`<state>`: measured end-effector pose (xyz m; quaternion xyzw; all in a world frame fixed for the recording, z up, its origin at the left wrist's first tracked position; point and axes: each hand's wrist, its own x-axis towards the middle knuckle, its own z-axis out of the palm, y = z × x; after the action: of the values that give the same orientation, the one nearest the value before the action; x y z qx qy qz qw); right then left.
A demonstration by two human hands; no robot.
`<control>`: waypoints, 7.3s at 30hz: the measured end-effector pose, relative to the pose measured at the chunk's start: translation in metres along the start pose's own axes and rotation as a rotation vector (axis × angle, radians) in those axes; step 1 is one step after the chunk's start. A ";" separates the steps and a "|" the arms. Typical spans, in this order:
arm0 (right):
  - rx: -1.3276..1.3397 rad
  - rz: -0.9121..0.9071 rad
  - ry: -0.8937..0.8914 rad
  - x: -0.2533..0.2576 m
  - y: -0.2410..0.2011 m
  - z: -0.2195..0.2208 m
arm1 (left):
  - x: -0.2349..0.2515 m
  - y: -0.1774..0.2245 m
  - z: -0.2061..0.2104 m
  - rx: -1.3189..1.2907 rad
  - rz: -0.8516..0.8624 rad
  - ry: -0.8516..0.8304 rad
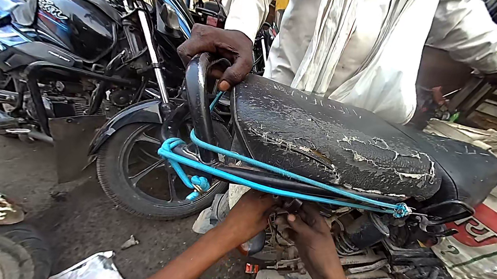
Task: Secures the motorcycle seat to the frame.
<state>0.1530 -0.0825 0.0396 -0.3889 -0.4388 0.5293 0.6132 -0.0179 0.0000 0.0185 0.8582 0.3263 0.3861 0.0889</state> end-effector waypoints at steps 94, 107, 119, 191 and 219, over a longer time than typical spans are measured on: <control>-1.281 0.022 0.036 0.038 -0.047 0.011 | -0.014 0.038 -0.030 -0.421 -0.599 -0.104; -1.292 -0.627 0.060 0.018 -0.003 0.002 | 0.000 0.033 -0.032 -0.943 -0.656 0.203; -1.389 -0.823 0.023 0.012 0.016 0.001 | 0.007 0.011 0.001 -0.096 -0.099 0.334; -1.353 -0.646 0.203 0.021 0.027 0.038 | -0.018 -0.019 -0.013 -0.629 -0.238 0.372; -1.454 -0.735 0.152 0.018 0.018 0.040 | -0.002 -0.001 -0.021 -0.784 -0.468 0.290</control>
<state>0.1104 -0.0616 0.0377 -0.5557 -0.7291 -0.1501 0.3702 -0.0343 -0.0022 0.0315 0.6007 0.3494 0.5655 0.4442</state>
